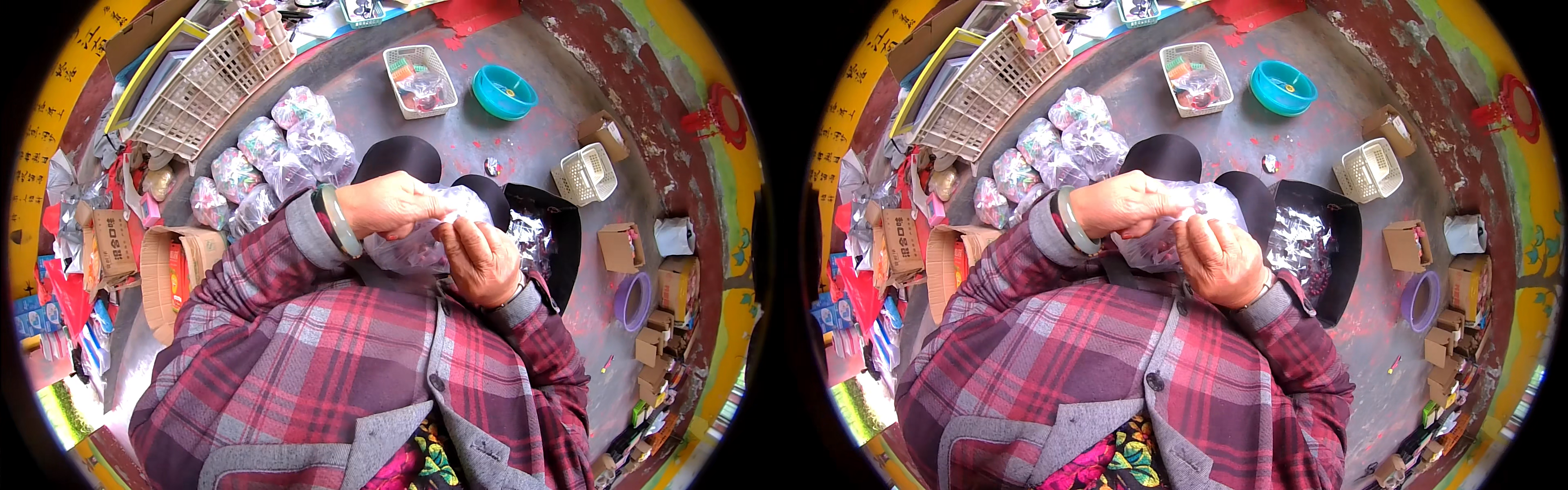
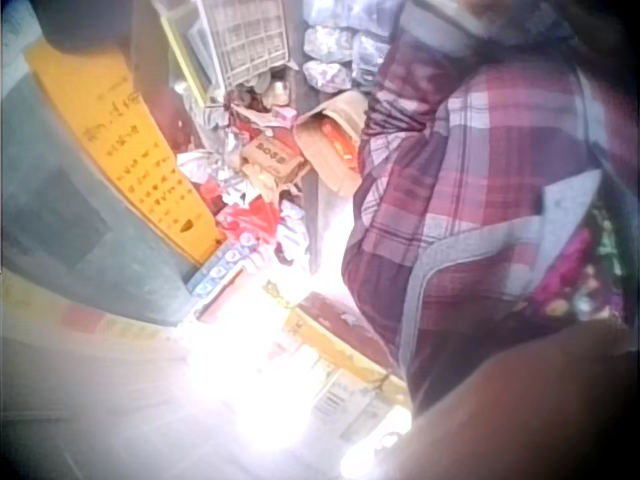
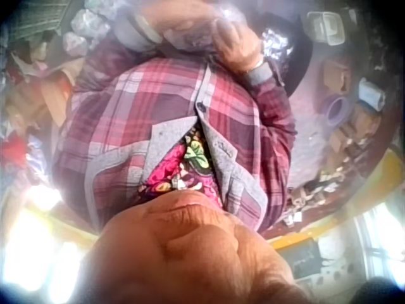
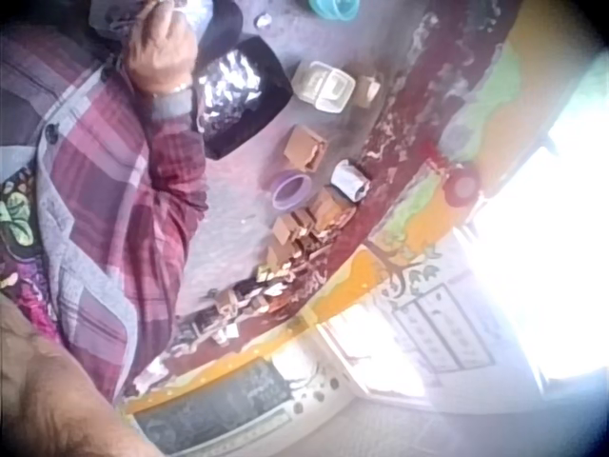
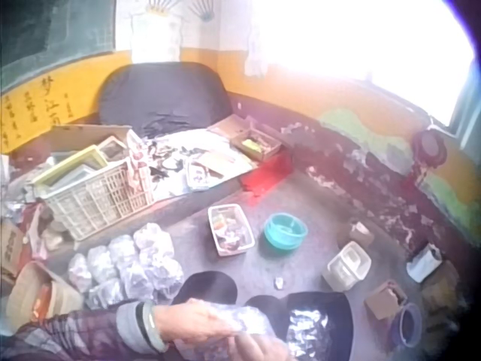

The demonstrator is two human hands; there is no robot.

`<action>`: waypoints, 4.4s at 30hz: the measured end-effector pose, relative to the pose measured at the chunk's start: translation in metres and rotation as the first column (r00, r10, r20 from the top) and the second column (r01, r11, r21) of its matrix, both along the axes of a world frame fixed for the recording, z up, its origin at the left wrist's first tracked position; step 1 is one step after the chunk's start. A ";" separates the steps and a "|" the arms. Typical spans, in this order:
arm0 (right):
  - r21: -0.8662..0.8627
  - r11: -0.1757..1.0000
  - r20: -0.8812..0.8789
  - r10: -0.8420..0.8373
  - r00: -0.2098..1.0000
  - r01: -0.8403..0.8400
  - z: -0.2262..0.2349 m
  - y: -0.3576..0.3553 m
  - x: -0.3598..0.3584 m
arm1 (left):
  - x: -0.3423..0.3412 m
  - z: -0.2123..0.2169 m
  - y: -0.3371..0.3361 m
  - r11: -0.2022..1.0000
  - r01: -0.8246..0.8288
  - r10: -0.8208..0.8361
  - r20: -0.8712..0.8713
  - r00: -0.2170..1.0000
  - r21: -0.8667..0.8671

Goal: The person sits on the floor and repeatedly picks up red beaded bracelets from a black tray, places them into small clear plastic bags, and ties the bags shut. The person then places the tied bags onto a pile of previously packaged items.

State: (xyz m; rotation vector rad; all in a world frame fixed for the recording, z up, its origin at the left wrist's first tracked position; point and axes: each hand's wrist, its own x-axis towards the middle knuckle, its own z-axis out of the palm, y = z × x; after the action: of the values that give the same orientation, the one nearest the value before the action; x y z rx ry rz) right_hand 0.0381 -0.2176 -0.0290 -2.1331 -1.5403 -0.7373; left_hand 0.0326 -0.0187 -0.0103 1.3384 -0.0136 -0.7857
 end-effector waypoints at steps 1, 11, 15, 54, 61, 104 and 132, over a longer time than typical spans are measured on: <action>0.019 1.000 0.020 0.022 1.000 -0.022 -0.002 0.000 0.001 | -0.001 -0.005 -0.001 1.000 -0.008 0.008 -0.030 1.000 0.005; 0.073 0.997 0.017 0.020 1.000 -0.021 0.004 -0.002 0.001 | -0.011 -0.020 -0.009 0.943 -0.331 0.326 0.329 0.886 -0.043; 0.084 0.996 -0.090 -0.003 0.996 0.010 0.008 -0.003 -0.006 | -0.017 -0.030 -0.010 0.827 -0.549 0.149 0.897 0.416 0.117; 0.335 0.778 -0.827 0.513 -0.229 0.532 -0.004 0.003 -0.032 | -0.027 -0.022 0.001 0.921 -0.176 -0.173 0.771 0.613 0.347; 0.306 0.766 -0.860 0.477 -0.180 0.565 0.005 0.003 -0.027 | -0.028 -0.030 0.000 0.925 -0.184 -0.174 0.800 0.574 0.333; 0.179 0.848 -0.884 0.361 -0.297 0.499 -0.001 0.009 -0.012 | -0.042 -0.027 -0.005 0.939 -0.268 0.319 0.254 0.913 -0.218; 0.269 0.836 -0.962 0.260 0.088 0.477 -0.011 0.010 -0.012 | -0.014 -0.041 -0.011 0.944 -0.183 -0.084 0.734 0.673 0.276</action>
State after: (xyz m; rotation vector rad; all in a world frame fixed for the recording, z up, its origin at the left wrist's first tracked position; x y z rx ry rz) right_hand 0.0266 -0.2076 -0.0395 -1.5347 -0.2412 0.3657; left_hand 0.0188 -0.0298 -0.0518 1.9056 -0.5159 -0.1346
